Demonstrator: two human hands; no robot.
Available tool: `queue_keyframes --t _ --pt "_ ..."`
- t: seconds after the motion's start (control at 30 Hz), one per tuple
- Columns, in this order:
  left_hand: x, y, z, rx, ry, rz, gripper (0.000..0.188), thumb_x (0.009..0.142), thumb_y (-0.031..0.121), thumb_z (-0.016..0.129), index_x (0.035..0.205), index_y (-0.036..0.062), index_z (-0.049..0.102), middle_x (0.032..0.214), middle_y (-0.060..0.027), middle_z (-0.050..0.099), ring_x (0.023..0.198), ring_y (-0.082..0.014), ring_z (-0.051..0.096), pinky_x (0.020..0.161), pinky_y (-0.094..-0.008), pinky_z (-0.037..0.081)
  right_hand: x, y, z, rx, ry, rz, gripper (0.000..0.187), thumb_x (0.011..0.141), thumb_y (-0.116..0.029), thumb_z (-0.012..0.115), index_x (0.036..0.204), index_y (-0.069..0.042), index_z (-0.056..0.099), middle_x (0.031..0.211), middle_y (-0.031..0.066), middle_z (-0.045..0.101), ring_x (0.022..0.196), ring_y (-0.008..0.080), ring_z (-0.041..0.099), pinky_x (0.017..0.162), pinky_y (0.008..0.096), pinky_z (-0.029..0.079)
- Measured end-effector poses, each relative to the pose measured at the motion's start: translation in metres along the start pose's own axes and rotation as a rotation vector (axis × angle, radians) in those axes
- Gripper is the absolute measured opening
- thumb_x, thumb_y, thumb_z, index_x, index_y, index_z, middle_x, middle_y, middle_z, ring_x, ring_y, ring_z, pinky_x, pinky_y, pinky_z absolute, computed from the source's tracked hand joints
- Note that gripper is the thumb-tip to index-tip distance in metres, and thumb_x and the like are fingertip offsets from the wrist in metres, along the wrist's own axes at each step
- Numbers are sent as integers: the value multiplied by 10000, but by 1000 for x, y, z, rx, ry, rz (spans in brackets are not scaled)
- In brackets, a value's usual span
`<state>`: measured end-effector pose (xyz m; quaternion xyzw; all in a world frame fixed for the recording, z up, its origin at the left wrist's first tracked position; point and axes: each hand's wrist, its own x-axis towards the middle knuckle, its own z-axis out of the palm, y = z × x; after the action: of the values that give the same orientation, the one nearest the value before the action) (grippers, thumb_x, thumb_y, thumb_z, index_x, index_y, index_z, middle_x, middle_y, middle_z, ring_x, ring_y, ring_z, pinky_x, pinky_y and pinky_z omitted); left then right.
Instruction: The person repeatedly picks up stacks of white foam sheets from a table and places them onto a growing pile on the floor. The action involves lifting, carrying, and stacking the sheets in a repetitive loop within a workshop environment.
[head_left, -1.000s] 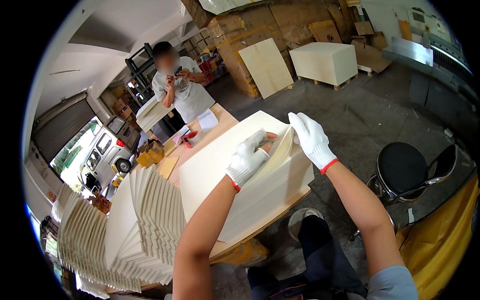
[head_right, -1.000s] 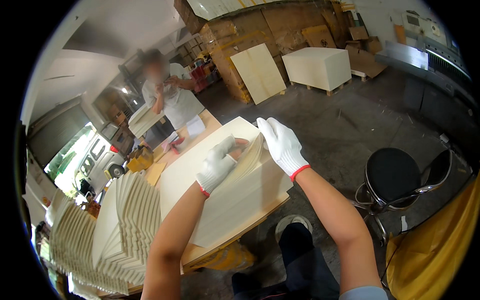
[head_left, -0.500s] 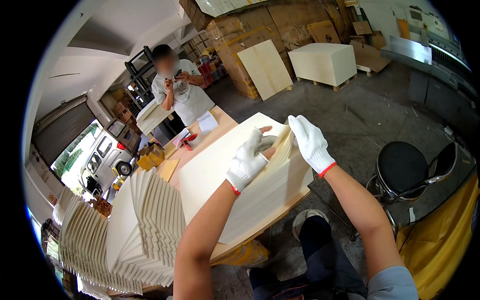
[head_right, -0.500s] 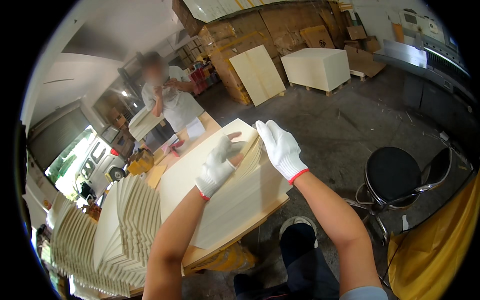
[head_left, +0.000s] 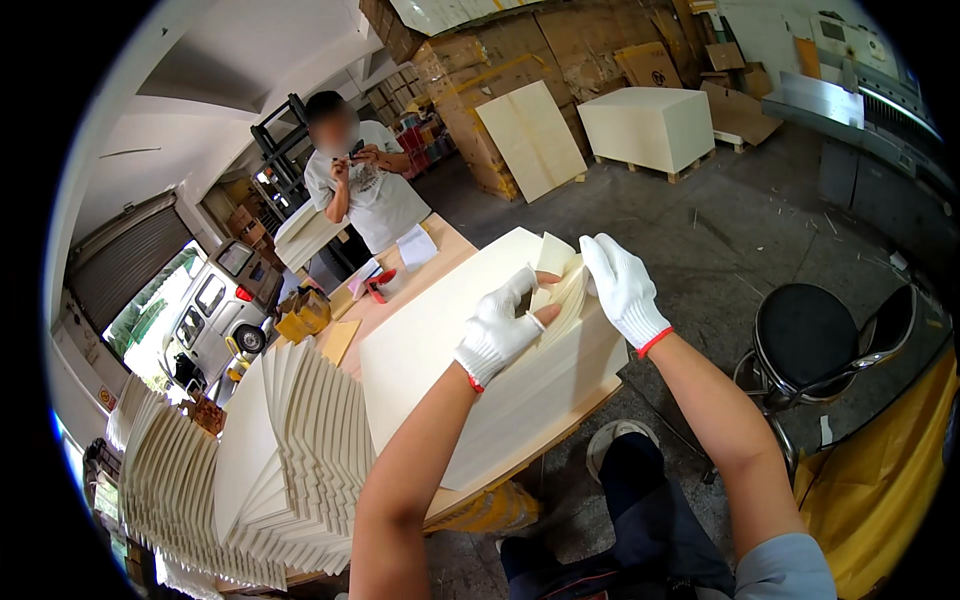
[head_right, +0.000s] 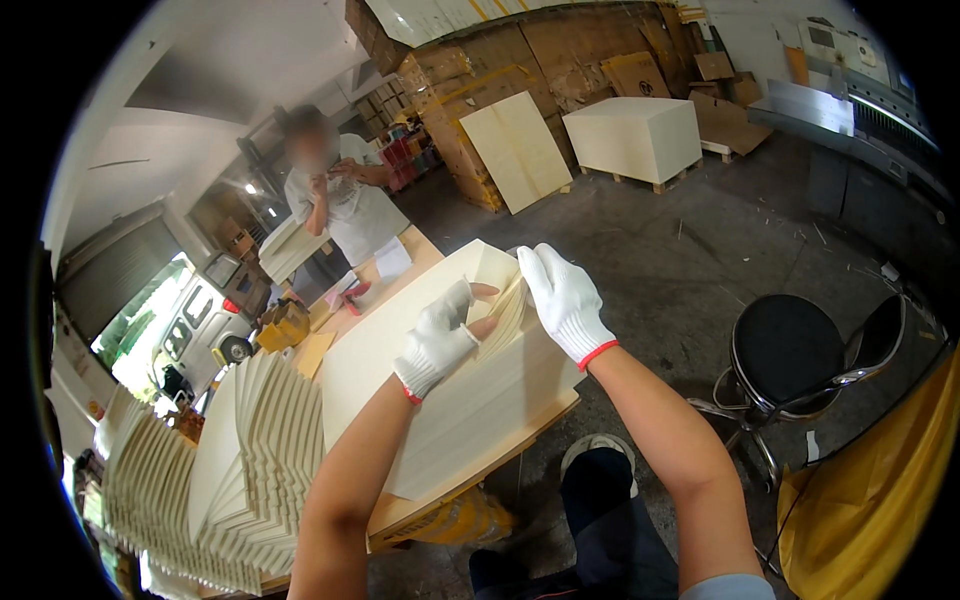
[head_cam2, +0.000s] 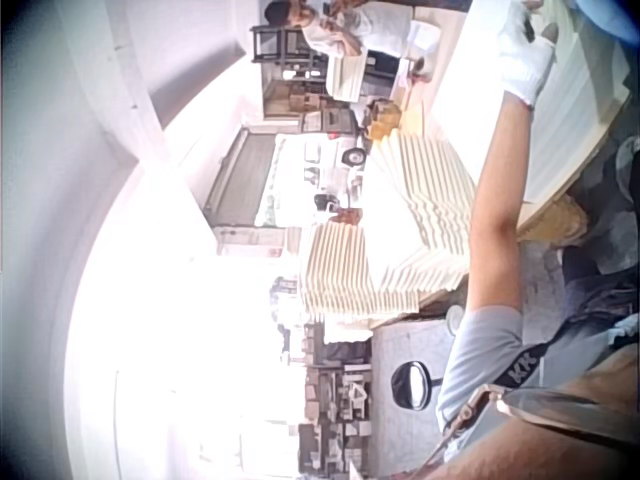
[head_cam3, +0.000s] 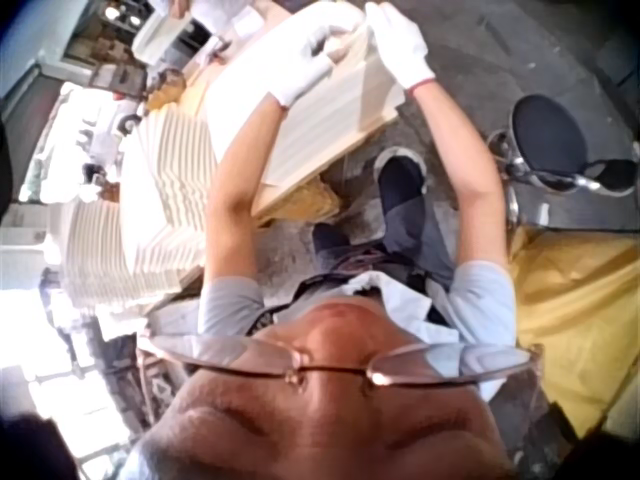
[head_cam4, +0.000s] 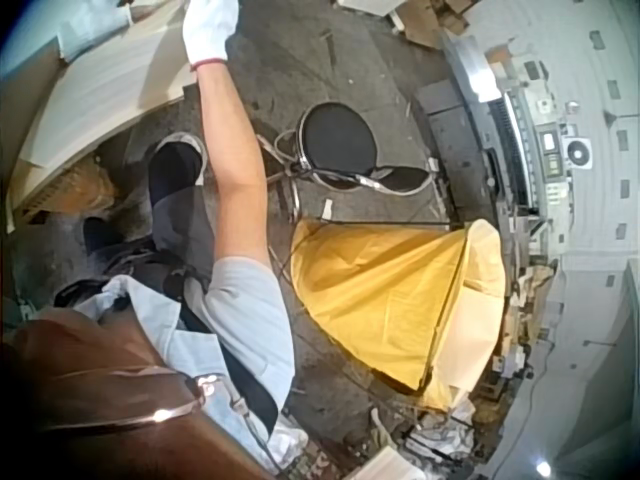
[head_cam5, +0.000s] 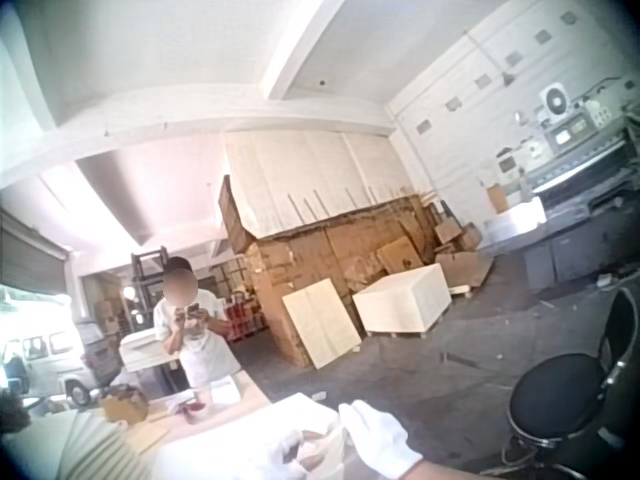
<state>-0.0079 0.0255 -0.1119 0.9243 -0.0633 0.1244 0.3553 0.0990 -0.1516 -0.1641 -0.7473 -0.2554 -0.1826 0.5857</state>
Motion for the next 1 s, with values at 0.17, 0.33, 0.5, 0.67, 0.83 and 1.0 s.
queue_keyframes --t 0.17,0.33,0.5,0.67,0.83,1.0 --pt "-3 0 2 -19 100 88 363 986 148 677 1343 92 648 990 -67 687 905 -166 625 859 -320 513 0 -4 0 -2 -44 26 551 1090 -566 392 934 -75 589 785 193 628 821 433 642 726 506 460" --pt "-4 27 -1 157 -25 -90 342 971 190 724 1297 107 663 938 -57 694 833 -145 627 797 -315 512 0 4 1 0 -3 0 529 1097 -542 391 970 -78 611 803 195 632 829 438 640 726 511 456" --pt "-2 2 3 110 46 8 362 948 223 771 1270 100 662 858 -28 666 749 -116 597 716 -321 492 0 1 3 -16 -10 -3 511 1100 -532 392 995 -86 619 833 206 638 852 445 639 731 515 457" --pt "-1 1 4 92 43 29 371 947 215 770 1280 98 655 856 -24 659 732 -113 581 697 -321 480 -1 4 5 62 24 -2 527 1088 -509 457 913 -14 507 794 203 480 741 411 502 715 450 428" --pt "1 -3 3 121 32 70 351 997 186 680 1334 94 644 926 -51 689 811 -144 612 794 -336 514 1 5 5 -23 13 10 557 1090 -570 400 925 -67 574 812 205 631 838 445 632 730 505 457" --pt "-5 10 1 130 43 64 337 1022 192 626 1348 107 649 977 -94 715 887 -192 664 869 -351 531 0 1 2 17 -40 47 558 1087 -570 416 906 -62 563 762 186 621 796 430 632 718 500 456"
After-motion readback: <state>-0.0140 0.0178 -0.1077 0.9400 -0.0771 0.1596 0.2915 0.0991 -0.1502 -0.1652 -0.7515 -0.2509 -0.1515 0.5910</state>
